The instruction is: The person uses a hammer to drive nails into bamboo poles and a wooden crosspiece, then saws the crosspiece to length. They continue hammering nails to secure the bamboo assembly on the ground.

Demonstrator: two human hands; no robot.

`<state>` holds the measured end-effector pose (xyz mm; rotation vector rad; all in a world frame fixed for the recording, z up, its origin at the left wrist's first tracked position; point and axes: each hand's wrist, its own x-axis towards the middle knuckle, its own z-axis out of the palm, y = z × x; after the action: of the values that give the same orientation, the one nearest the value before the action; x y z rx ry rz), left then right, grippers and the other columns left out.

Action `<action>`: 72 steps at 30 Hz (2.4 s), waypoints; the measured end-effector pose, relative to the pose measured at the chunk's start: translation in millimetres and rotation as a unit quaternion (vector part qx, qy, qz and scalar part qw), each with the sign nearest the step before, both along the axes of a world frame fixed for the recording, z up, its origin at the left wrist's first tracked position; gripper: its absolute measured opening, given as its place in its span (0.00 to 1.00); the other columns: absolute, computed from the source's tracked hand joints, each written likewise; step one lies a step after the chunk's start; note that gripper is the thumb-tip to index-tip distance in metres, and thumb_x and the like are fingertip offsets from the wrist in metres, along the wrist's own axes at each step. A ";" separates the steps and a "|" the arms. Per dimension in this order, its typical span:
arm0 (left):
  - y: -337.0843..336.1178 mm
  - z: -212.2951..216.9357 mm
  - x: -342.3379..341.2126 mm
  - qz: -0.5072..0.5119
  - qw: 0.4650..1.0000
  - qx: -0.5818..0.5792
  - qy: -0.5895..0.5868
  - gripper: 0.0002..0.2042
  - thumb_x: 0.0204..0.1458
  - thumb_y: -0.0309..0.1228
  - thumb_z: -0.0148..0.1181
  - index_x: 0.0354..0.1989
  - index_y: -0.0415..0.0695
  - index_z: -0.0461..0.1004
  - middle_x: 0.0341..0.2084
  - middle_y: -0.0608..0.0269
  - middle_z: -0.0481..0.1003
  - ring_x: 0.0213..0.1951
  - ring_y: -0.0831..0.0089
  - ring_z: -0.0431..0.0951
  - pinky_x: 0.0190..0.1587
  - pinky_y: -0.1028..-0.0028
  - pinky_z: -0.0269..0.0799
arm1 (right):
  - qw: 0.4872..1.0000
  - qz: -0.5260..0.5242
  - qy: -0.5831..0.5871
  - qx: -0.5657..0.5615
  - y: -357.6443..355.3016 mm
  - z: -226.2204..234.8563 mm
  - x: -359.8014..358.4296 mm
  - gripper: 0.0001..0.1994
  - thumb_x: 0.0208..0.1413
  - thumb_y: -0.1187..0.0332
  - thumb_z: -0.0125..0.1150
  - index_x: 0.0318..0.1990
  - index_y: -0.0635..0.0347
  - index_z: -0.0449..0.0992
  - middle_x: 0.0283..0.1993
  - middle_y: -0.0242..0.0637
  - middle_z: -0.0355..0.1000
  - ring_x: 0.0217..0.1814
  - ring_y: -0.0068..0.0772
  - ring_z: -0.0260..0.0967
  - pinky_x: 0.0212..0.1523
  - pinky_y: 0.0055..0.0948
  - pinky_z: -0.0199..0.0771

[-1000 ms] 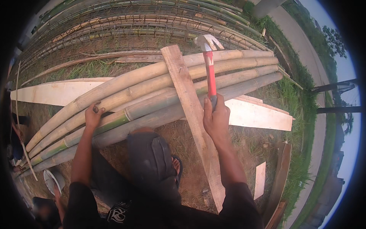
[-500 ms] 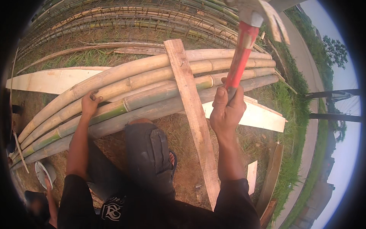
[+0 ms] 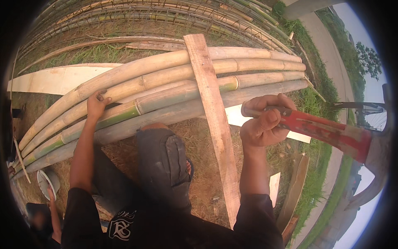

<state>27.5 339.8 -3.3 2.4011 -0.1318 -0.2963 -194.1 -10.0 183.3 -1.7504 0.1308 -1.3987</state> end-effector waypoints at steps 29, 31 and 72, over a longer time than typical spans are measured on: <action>-13.7 -2.1 -2.3 -0.013 1.000 -0.004 -0.002 0.20 0.41 0.29 0.69 0.44 0.38 0.76 0.17 0.65 0.69 0.21 0.75 0.68 0.29 0.74 0.66 | 0.821 -0.026 0.566 0.072 -8.2 -124.4 -17.1 0.15 0.58 0.64 0.52 0.38 0.72 0.68 0.26 0.57 0.71 0.29 0.61 0.70 0.29 0.46 0.67; -16.8 0.4 -3.8 -0.008 1.000 -0.016 0.006 0.20 0.40 0.29 0.69 0.44 0.37 0.76 0.17 0.65 0.69 0.21 0.75 0.68 0.29 0.74 0.66 | 0.862 -0.081 0.500 0.019 8.5 -107.8 -13.1 0.16 0.58 0.62 0.51 0.37 0.73 0.67 0.25 0.57 0.71 0.28 0.61 0.70 0.30 0.47 0.67; -284.1 31.0 -127.7 -0.289 0.941 -0.162 0.065 0.09 0.47 0.29 0.64 0.35 0.38 0.79 0.24 0.57 0.79 0.25 0.75 0.77 0.31 0.75 0.71 | 0.777 -0.060 0.553 0.295 -7.1 -117.5 -171.1 0.21 0.51 0.59 0.59 0.48 0.66 0.70 0.33 0.50 0.71 0.36 0.45 0.70 0.39 0.39 0.67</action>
<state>-100.2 55.7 27.8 1.9624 -0.7703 -0.6458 -365.2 -17.1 65.9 -1.7684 1.1908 -0.1411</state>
